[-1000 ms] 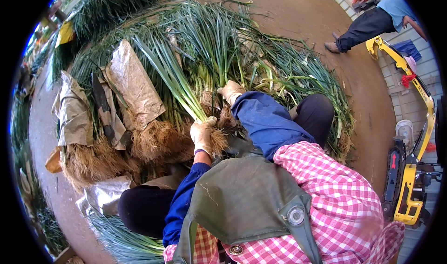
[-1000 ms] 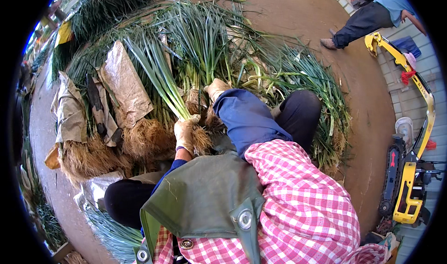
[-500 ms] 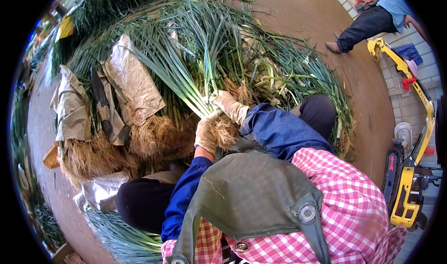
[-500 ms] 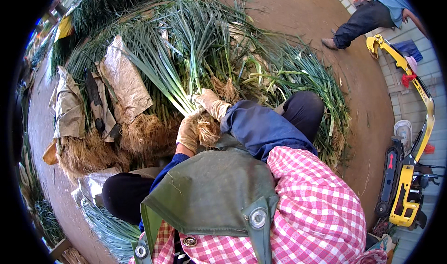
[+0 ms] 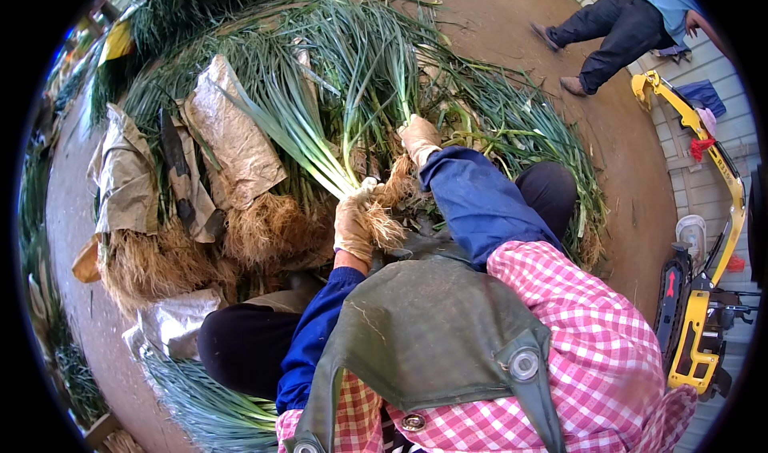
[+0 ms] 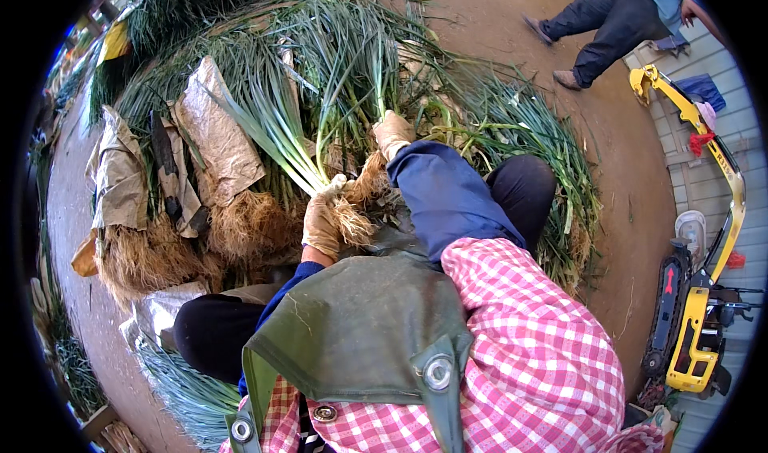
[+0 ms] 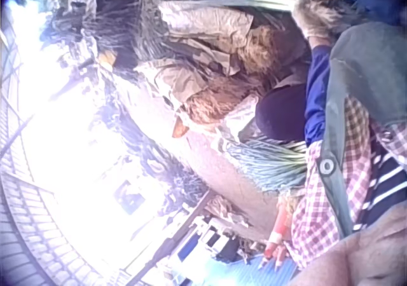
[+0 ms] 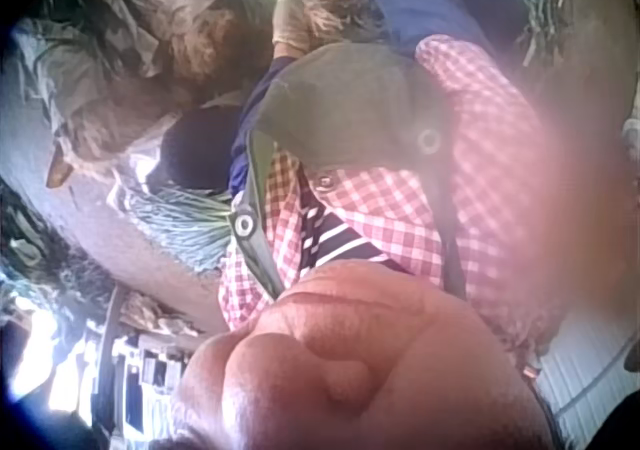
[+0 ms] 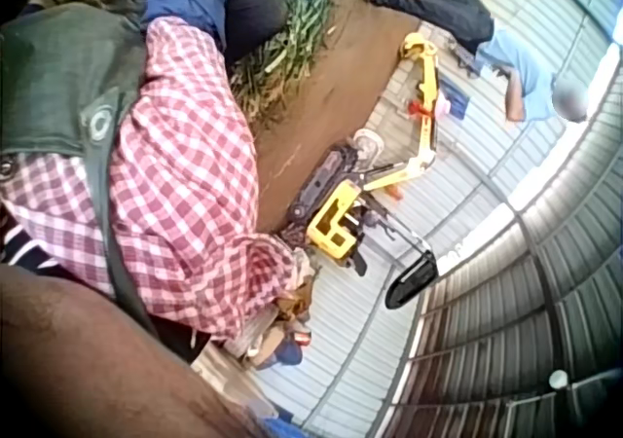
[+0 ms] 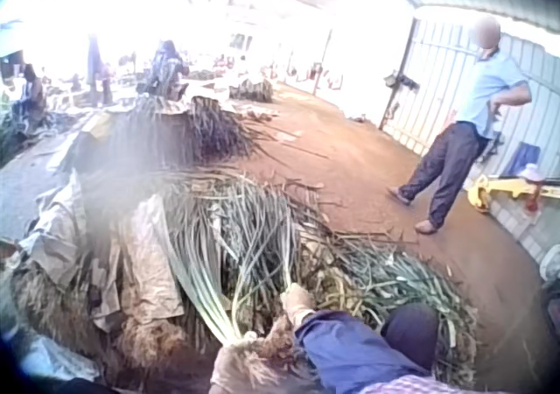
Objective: The person is cleaning green onions by peeling away outer layers and debris by hand while wearing gloves.
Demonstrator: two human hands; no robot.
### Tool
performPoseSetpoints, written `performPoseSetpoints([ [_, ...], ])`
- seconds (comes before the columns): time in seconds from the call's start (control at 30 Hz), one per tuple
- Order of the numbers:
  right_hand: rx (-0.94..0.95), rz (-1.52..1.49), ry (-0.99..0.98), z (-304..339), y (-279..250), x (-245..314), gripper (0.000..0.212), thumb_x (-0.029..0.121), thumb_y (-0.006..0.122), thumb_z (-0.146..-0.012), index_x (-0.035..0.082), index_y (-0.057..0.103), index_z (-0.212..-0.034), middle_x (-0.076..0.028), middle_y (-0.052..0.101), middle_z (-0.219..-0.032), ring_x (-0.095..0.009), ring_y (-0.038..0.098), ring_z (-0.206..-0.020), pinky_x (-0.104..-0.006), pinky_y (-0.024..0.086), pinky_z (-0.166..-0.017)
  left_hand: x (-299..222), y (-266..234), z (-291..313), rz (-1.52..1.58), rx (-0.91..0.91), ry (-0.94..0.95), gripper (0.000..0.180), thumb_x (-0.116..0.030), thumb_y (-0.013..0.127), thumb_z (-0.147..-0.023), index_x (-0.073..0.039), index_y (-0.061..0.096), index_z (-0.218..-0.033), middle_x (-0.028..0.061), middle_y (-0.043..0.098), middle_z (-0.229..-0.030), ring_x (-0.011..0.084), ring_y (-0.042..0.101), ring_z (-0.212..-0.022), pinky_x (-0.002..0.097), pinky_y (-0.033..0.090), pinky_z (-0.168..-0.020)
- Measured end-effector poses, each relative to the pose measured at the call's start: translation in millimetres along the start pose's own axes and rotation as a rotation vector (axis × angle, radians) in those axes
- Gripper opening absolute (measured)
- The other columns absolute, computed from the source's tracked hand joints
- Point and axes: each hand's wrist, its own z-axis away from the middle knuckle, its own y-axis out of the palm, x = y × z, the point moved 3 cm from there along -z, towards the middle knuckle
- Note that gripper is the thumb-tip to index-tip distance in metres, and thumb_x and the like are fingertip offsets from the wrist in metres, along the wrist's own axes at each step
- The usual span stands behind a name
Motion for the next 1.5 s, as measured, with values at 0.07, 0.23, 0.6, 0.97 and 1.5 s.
performPoseSetpoints([
  [0.07,-0.05,0.121,0.01,-9,-11,-8,0.027,0.03,0.061,-0.082,0.009,0.061,-0.099,-0.015,0.067,-0.09,-0.035,0.064,-0.085,-0.043,0.049,-0.074,-4,3,6,0.039,0.066,-0.04,0.016,-0.004,0.058,-0.084,0.002,0.061,-0.098,0.0136,0.067,-0.086,0.0246,0.065,-0.076,0.0364,0.055,-0.071],
  [0.23,-0.09,-0.016,0.005,-27,-35,-34,0.033,0.034,0.058,-0.087,0.008,0.057,-0.107,-0.01,0.065,-0.083,-0.024,0.063,-0.065,-0.0376,0.05,-0.062,-9,18,13,0.0,0.013,-0.049,0.013,-0.004,0.058,-0.084,0.001,0.06,-0.096,0.0112,0.065,-0.08,0.0226,0.065,-0.067,0.035,0.056,-0.06],
  [0.6,0.551,-0.811,0.138,69,36,43,0.017,0.019,0.064,-0.087,0.003,0.059,-0.092,-0.009,0.064,-0.067,-0.016,0.057,-0.048,-0.0276,0.043,-0.041,8,-12,1,-0.202,-0.013,-0.144,0.015,-0.004,0.056,-0.085,0.002,0.061,-0.098,0.011,0.065,-0.082,0.0209,0.063,-0.067,0.0314,0.055,-0.06],
  [0.97,1.08,-1.316,0.045,136,-40,16,0.024,0.022,0.054,-0.094,0.001,0.064,-0.099,-0.001,0.059,-0.065,-0.007,0.045,-0.042,-0.0235,0.039,-0.039,2,-23,-7,-0.028,0.054,-0.103,0.019,-0.006,0.055,-0.085,0.004,0.06,-0.101,0.0125,0.066,-0.089,0.0221,0.064,-0.071,0.0289,0.056,-0.061],
  [1.5,0.853,-1.441,-0.24,133,-132,42,0.023,0.03,0.053,-0.094,0.007,0.057,-0.094,0.002,0.057,-0.069,-0.006,0.052,-0.052,-0.0214,0.047,-0.048,-5,-22,6,-0.127,-0.004,-0.104,0.013,-0.009,0.058,-0.085,0.001,0.058,-0.094,0.0157,0.065,-0.08,0.0236,0.064,-0.067,0.0314,0.056,-0.059],
])
